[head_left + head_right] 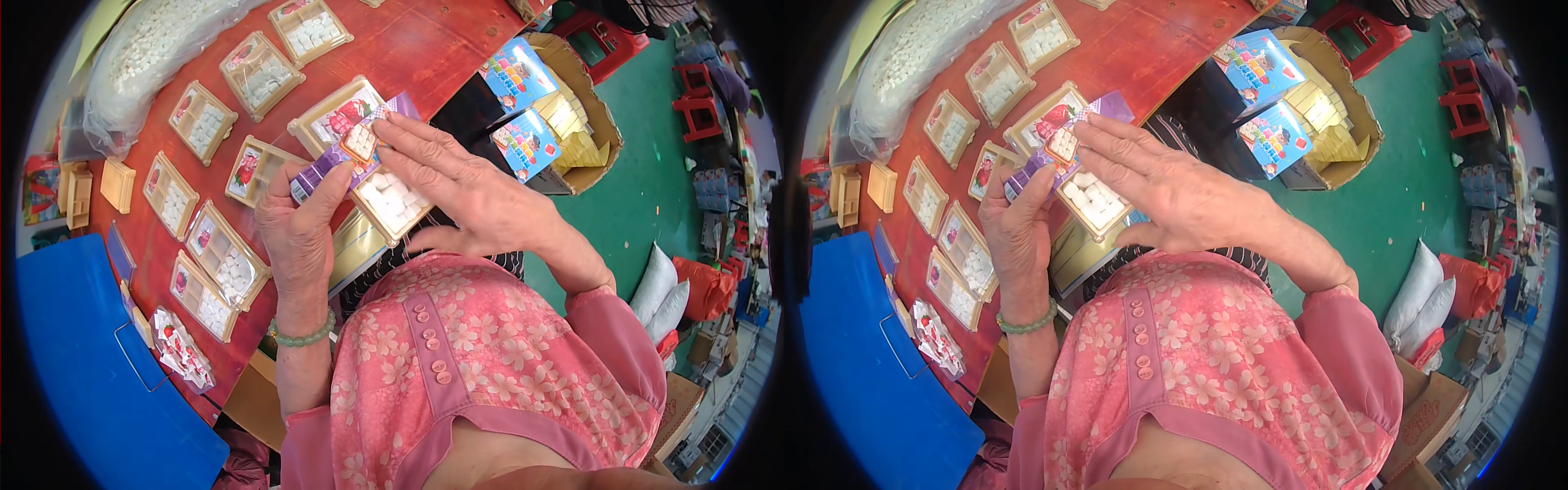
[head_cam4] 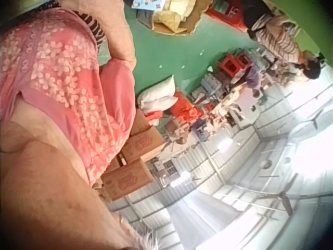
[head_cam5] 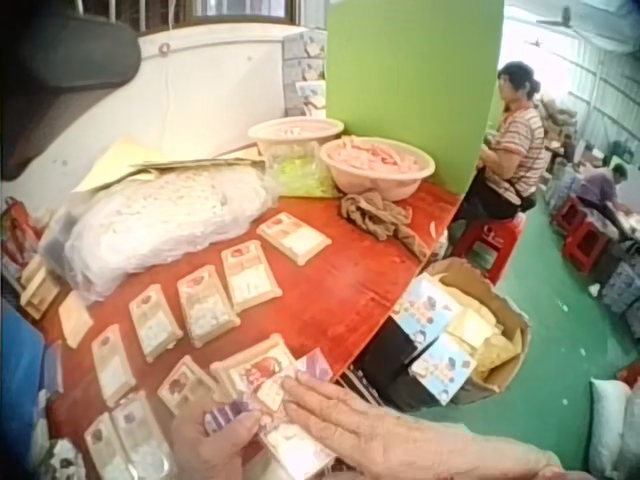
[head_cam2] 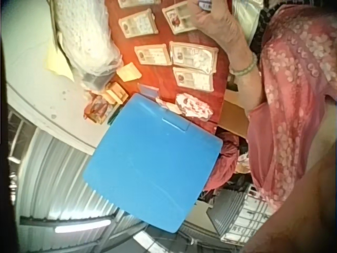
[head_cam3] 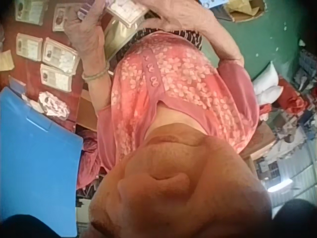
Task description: Applying decorative and informational labels to small plastic containers filled with white candy cubes.
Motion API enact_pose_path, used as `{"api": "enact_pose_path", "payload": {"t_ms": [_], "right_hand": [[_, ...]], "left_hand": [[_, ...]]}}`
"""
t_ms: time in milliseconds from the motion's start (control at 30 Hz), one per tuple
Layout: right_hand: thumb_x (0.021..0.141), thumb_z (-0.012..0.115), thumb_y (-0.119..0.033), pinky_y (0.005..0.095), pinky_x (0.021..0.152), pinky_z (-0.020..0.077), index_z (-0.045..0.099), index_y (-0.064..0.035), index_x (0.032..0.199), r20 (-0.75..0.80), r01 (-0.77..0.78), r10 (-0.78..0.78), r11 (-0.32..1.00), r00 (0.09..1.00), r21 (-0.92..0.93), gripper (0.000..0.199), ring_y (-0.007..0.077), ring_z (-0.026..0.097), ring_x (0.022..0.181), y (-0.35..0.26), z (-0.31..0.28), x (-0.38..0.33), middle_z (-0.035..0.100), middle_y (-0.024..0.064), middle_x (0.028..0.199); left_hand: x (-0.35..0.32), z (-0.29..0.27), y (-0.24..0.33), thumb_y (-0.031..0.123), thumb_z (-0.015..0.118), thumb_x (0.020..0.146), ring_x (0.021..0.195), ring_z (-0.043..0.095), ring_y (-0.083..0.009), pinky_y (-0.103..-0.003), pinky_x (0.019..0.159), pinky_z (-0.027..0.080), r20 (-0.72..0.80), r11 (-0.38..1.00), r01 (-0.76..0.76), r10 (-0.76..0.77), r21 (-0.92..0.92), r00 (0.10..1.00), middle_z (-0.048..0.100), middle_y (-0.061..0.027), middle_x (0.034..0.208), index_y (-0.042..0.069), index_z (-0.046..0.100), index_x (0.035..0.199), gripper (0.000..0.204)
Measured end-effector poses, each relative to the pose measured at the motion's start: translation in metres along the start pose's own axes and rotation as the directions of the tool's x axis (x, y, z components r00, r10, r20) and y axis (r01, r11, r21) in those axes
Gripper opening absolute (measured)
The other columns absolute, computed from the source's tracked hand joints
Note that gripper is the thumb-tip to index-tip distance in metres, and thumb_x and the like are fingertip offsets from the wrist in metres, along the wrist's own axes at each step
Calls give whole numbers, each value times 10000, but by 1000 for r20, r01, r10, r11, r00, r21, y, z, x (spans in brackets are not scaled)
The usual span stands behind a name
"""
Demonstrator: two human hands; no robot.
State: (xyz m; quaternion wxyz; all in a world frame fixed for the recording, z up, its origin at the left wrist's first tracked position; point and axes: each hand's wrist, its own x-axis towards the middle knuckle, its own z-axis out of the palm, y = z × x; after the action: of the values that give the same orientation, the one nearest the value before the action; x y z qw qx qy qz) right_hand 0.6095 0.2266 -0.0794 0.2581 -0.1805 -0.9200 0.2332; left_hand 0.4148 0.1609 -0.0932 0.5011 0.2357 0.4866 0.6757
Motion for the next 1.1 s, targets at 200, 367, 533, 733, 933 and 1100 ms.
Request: {"api": "enact_pose_path", "payload": {"t_ms": [200,367,533,733,933,1100], "right_hand": [[862,643,-49,328,922,472,652,69,1075,-218,-176,310,861,925,477,244,236,607,1071,5,-4,-3,640,174,1140],[856,636,40,269,836,507,664,44,950,-198,-244,644,530,739,812,98,156,630,925,5,12,7,665,129,996],[816,665,80,260,820,528,629,10,936,-148,-164,668,381,729,910,143,137,638,878,15,17,8,668,94,965],[841,625,68,270,844,522,607,13,1100,4,-166,656,185,754,969,266,138,646,917,20,18,0,674,100,1015],[845,636,46,278,850,525,605,31,1132,126,-200,607,56,784,978,289,150,663,916,21,13,-9,688,118,1009],[839,646,32,286,854,523,611,34,1124,165,-222,539,43,826,974,287,148,663,920,20,9,-11,688,120,1028]], "left_hand": [[-9,0,0,12,737,797,651,470,-1,-177,602,398,20,994,-59,57,94,998,585,53,732,71,584,736,175],[-11,1,-3,50,762,785,619,406,5,-179,545,327,83,940,-171,153,294,985,537,78,673,82,542,678,247],[-11,-2,-6,55,770,774,610,413,-1,-187,534,338,135,924,-197,160,328,978,542,73,661,69,558,681,232],[-15,2,-4,39,769,765,661,497,-4,-189,583,412,202,926,-193,131,324,971,635,26,720,41,602,728,171],[-17,1,1,17,764,761,678,529,-14,-203,598,436,305,912,-246,145,327,941,680,-16,779,31,583,712,188],[-16,-3,1,24,769,759,664,534,-19,-209,582,437,331,919,-235,125,316,935,684,-24,786,32,583,712,192]]}}
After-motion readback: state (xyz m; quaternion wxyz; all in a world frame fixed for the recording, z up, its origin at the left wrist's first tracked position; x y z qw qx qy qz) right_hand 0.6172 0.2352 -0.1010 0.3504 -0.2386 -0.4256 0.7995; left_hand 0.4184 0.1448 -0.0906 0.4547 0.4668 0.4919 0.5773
